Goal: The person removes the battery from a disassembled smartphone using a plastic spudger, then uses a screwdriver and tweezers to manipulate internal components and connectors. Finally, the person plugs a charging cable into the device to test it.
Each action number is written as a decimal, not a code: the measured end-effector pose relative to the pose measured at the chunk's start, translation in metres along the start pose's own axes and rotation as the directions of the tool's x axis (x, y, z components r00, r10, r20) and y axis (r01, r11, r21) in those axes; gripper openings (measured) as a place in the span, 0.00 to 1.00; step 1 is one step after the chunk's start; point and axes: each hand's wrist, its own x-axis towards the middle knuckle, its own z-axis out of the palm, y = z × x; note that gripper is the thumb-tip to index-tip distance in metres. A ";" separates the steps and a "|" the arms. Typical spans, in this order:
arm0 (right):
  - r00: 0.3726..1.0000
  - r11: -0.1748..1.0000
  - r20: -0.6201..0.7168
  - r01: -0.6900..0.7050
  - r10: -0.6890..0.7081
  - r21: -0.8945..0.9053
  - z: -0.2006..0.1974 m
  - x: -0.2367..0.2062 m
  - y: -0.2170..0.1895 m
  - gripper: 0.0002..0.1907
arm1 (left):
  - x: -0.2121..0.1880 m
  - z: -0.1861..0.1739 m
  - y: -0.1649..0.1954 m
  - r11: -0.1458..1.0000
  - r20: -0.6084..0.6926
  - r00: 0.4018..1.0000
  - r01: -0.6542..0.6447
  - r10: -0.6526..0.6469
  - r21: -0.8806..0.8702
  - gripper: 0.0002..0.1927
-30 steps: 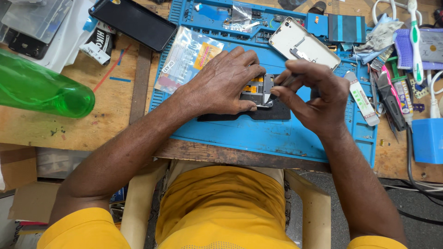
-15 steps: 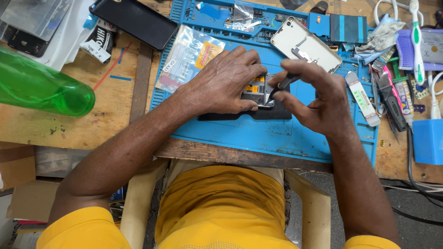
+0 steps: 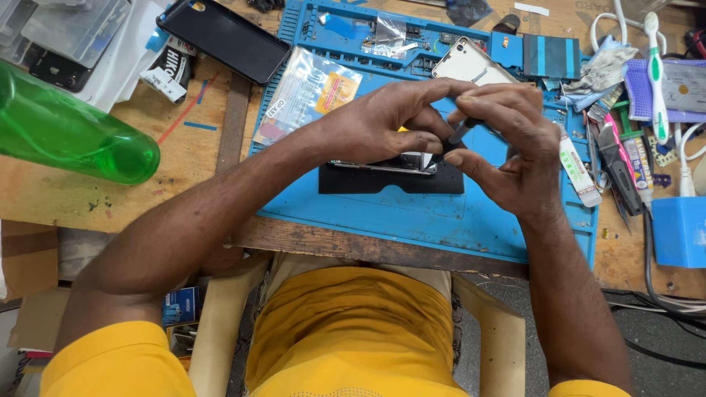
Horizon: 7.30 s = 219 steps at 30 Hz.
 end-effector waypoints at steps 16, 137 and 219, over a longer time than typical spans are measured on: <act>1.000 0.994 -0.010 -0.028 0.030 0.104 0.001 0.000 -0.001 0.23 | 0.003 0.005 -0.003 0.999 0.030 0.999 -0.024 0.025 -0.029 0.44; 0.777 0.864 -0.501 -0.106 0.381 0.493 -0.020 -0.015 0.026 0.48 | 0.085 0.009 -0.033 0.559 0.030 0.987 -0.113 0.155 0.821 0.08; 0.687 0.456 -0.064 -0.546 0.724 -0.703 0.050 0.022 -0.033 0.18 | -0.113 0.019 0.020 0.712 -0.268 0.887 -0.092 0.377 0.696 0.39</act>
